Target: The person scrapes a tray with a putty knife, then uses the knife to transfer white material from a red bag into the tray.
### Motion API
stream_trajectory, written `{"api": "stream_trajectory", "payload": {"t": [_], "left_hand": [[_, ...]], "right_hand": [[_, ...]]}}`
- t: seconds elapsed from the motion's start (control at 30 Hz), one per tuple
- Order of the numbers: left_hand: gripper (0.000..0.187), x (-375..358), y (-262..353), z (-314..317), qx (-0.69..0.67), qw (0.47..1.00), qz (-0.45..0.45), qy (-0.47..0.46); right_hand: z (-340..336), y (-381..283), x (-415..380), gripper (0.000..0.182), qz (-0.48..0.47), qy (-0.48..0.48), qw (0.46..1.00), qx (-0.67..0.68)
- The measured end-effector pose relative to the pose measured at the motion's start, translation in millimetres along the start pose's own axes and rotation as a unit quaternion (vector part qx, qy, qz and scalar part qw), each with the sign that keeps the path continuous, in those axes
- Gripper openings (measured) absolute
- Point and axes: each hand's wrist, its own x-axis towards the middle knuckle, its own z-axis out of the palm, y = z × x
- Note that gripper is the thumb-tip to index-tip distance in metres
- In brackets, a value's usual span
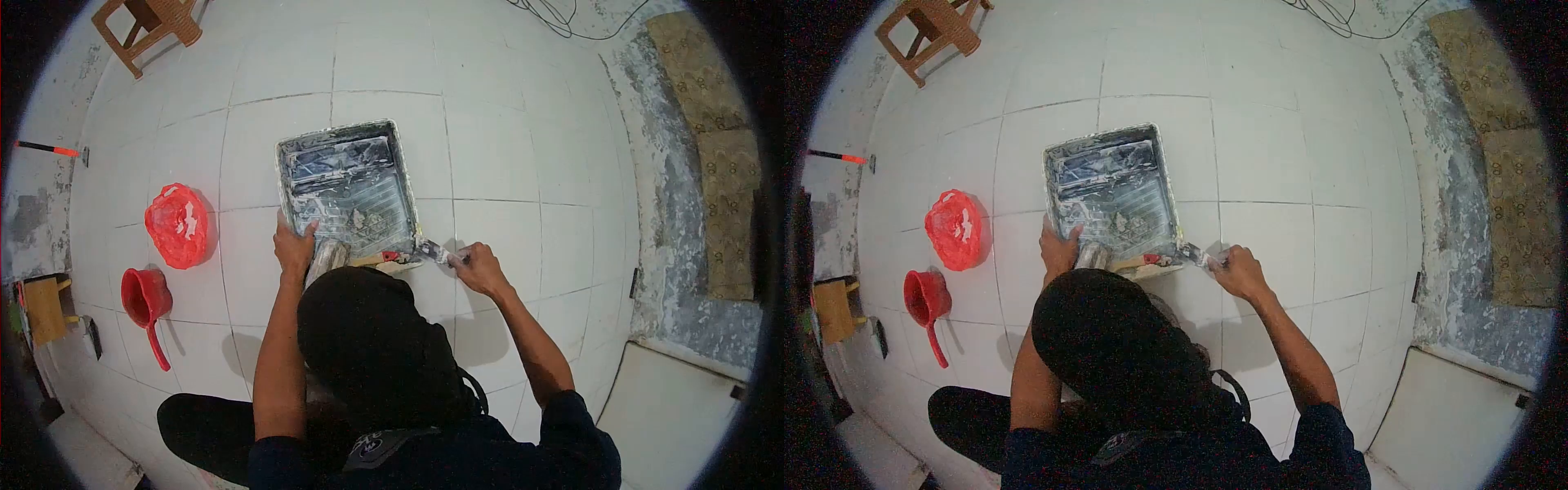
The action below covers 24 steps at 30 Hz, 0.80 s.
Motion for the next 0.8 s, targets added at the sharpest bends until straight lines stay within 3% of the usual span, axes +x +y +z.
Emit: {"api": "stream_trajectory", "payload": {"t": [0.2, 0.27, 0.4, 0.5, 0.57, 0.7, 0.77, 0.8], "left_hand": [[0.08, 0.0, -2.5, 1.3, 0.016, 1.0, -0.015, 0.021], [0.079, 0.2, -1.1, 0.4, 0.008, 1.0, -0.021, 0.013], [0.078, -1.4, 0.8, 1.3, 0.017, 1.0, -0.012, 0.022], [0.078, 0.7, -5.8, 2.7, 0.015, 1.0, 0.001, 0.026], [0.078, 1.4, -7.3, 2.1, -0.005, 1.0, 0.02, 0.018], [0.078, 2.2, -11.0, 3.4, -0.007, 1.0, 0.012, 0.003], [0.079, 3.2, -15.8, 9.2, -0.007, 1.0, 0.009, 0.009], [0.079, 3.2, -15.4, 9.6, 0.003, 1.0, 0.011, 0.014]], "right_hand": [[-0.3, -11.2, -13.5, 0.033, 0.011, 0.012, 1.0, 0.01], [-4.9, -9.3, -18.3, 0.042, 0.094, -0.05, 0.994, -0.03], [-24.8, -18.6, -40.0, 0.037, 0.066, -0.044, 0.997, -0.012], [-31.8, 0.6, -54.2, 0.034, 0.102, -0.022, 0.994, 0.03], [-25.8, 20.7, -62.0, 0.033, 0.114, 0.004, 0.961, 0.253], [-32.6, -14.2, -71.7, 0.024, 0.111, 0.032, 0.914, 0.389], [-33.0, -39.4, -71.1, 0.02, -0.058, 0.139, 0.972, 0.182], [-28.0, -36.0, -64.3, 0.026, -0.176, 0.169, 0.966, 0.087]]}}
